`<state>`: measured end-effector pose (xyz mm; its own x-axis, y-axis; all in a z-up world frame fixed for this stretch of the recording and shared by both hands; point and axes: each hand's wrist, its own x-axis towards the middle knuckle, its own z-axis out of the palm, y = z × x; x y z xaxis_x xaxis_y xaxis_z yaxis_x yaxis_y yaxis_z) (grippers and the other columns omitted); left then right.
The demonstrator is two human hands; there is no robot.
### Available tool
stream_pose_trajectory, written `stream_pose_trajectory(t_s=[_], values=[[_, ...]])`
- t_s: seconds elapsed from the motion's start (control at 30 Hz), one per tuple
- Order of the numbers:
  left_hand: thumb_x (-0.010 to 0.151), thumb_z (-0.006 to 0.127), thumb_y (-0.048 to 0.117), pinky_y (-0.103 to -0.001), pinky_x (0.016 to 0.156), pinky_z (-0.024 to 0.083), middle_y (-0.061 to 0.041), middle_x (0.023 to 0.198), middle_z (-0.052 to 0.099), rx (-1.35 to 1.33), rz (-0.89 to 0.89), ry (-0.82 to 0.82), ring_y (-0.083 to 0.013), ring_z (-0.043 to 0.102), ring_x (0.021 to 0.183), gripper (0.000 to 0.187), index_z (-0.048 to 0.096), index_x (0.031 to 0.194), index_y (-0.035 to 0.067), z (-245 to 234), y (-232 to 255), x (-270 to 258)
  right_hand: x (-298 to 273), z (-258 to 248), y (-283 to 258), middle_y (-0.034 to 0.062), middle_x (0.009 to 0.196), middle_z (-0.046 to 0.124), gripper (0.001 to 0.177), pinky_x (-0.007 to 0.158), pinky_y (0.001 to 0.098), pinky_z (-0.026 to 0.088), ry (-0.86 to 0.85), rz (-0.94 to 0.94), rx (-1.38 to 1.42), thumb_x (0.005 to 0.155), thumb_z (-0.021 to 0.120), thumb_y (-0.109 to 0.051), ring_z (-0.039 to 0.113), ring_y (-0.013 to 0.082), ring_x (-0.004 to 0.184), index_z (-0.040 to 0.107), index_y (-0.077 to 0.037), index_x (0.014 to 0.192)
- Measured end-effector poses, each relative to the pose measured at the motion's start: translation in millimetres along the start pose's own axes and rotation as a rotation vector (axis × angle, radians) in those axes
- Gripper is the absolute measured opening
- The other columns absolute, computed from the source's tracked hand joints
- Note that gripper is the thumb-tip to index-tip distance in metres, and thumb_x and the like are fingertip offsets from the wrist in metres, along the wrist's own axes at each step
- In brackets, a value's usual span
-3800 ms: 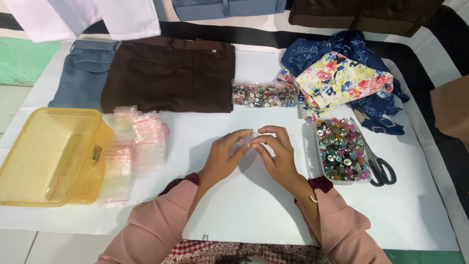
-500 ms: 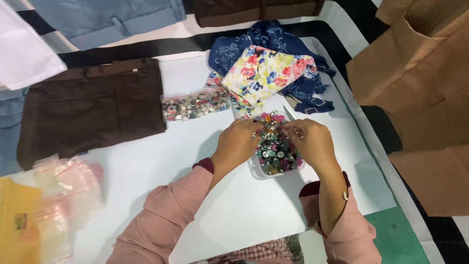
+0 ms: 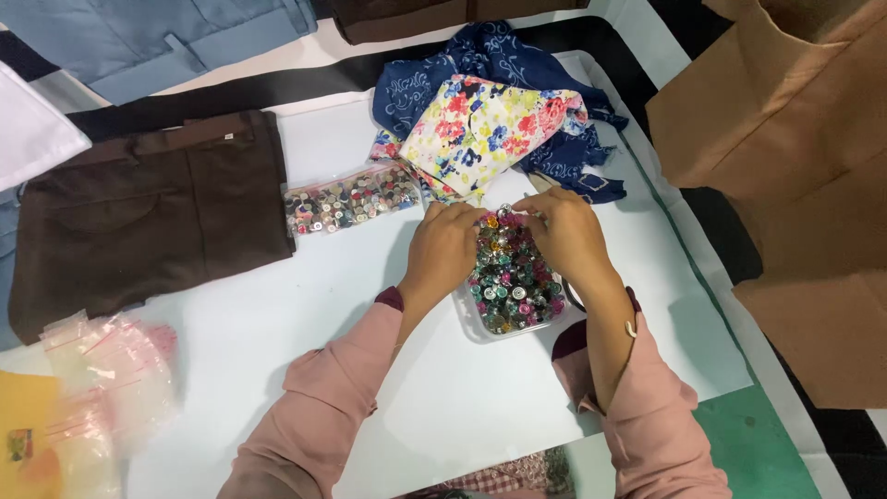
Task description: Sorting and bagging small decorative beads or buttons into plastic bags
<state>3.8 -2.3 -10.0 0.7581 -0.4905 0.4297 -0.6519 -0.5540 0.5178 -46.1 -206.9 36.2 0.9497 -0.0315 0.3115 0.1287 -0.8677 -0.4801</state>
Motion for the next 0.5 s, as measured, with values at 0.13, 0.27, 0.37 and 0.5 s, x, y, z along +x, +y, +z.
stream_pose_trajectory(t_s=[0.13,0.27,0.37,0.5], values=[[0.092,0.067,0.013,-0.039,0.090,0.053,-0.009,0.110,0.072,-0.015,-0.002,0.007,-0.0286,0.062,0.103,0.030,0.075,0.121,0.014,-1.4,0.2,2.1,9.6,5.2,1.9,0.0139,0.095,0.071,0.027,0.082,0.0439,0.056,0.008,-0.021,0.010,0.086,0.072,0.001,0.068,0.0349,0.092,0.079,-0.013,0.107],[0.091,0.069,0.018,-0.039,0.089,0.054,-0.007,0.108,0.073,-0.055,-0.040,0.006,-0.0282,0.063,0.102,0.031,0.075,0.122,0.018,-0.2,0.4,3.4,18.6,7.3,-4.0,0.0201,0.106,0.071,0.032,0.091,0.0493,0.053,-0.033,-0.072,0.080,0.087,0.068,0.007,0.065,0.0421,0.102,0.079,-0.009,0.114],[0.091,0.070,0.018,-0.040,0.090,0.054,-0.007,0.105,0.074,-0.073,-0.044,0.029,-0.0291,0.064,0.101,0.031,0.075,0.122,0.017,1.0,-2.1,7.1,22.4,10.3,-3.1,0.0194,0.109,0.073,0.031,0.092,0.0487,0.052,-0.065,-0.097,0.106,0.088,0.066,0.008,0.065,0.0419,0.105,0.079,-0.006,0.113],[0.093,0.069,0.015,-0.039,0.089,0.053,-0.007,0.102,0.074,-0.103,-0.036,0.051,-0.0281,0.063,0.097,0.029,0.076,0.121,0.014,7.6,-10.6,9.5,17.7,15.6,7.6,0.0125,0.104,0.075,0.024,0.090,0.0442,0.054,-0.077,-0.109,0.058,0.089,0.067,0.004,0.066,0.0350,0.105,0.080,-0.009,0.105]])
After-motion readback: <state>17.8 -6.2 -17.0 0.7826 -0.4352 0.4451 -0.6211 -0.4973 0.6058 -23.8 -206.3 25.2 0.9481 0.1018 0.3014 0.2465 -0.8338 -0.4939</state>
